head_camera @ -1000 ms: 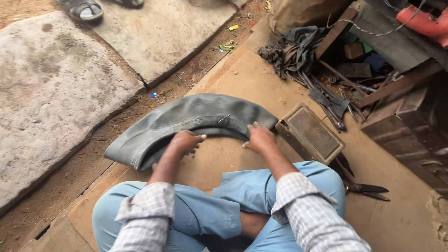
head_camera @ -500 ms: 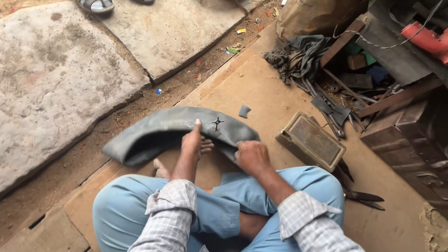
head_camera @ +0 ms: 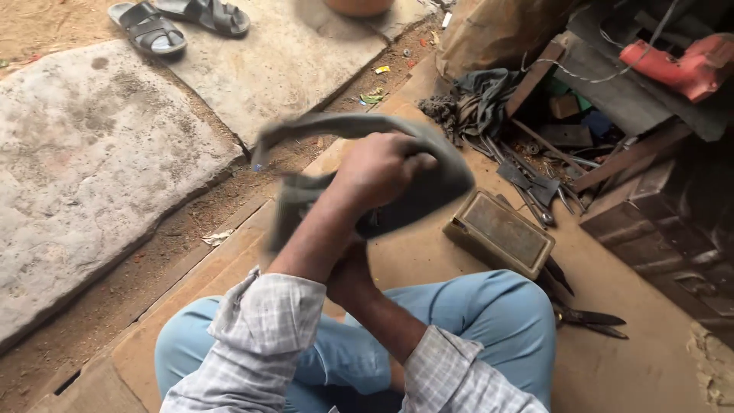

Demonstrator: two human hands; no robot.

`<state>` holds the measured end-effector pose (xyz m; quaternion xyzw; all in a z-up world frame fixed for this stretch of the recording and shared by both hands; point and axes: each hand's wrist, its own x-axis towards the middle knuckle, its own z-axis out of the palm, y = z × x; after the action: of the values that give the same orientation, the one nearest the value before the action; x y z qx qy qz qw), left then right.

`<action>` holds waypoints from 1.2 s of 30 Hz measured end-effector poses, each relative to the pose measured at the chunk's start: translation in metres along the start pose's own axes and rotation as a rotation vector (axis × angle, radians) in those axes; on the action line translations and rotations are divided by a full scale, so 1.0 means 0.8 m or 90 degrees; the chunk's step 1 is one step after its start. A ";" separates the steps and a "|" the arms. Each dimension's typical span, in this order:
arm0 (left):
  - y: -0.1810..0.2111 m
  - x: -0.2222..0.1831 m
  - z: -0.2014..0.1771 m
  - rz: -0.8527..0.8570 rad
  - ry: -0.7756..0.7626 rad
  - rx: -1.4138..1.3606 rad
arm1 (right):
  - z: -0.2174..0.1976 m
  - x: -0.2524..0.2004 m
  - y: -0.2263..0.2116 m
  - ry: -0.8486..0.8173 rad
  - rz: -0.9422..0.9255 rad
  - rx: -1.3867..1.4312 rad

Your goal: Patch and repair a motorcycle inner tube by preparing the puncture site and checking for leaks.

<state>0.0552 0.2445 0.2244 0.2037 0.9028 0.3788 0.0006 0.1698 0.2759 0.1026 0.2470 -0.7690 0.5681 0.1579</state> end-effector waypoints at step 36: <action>-0.181 -0.232 0.181 -0.601 0.401 -1.148 | -0.107 -0.005 0.211 -0.426 0.588 0.308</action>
<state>0.1943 0.1837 -0.0061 -0.3501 0.2360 0.9042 0.0642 0.0753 0.3973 -0.0079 0.0819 -0.6535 0.6281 -0.4144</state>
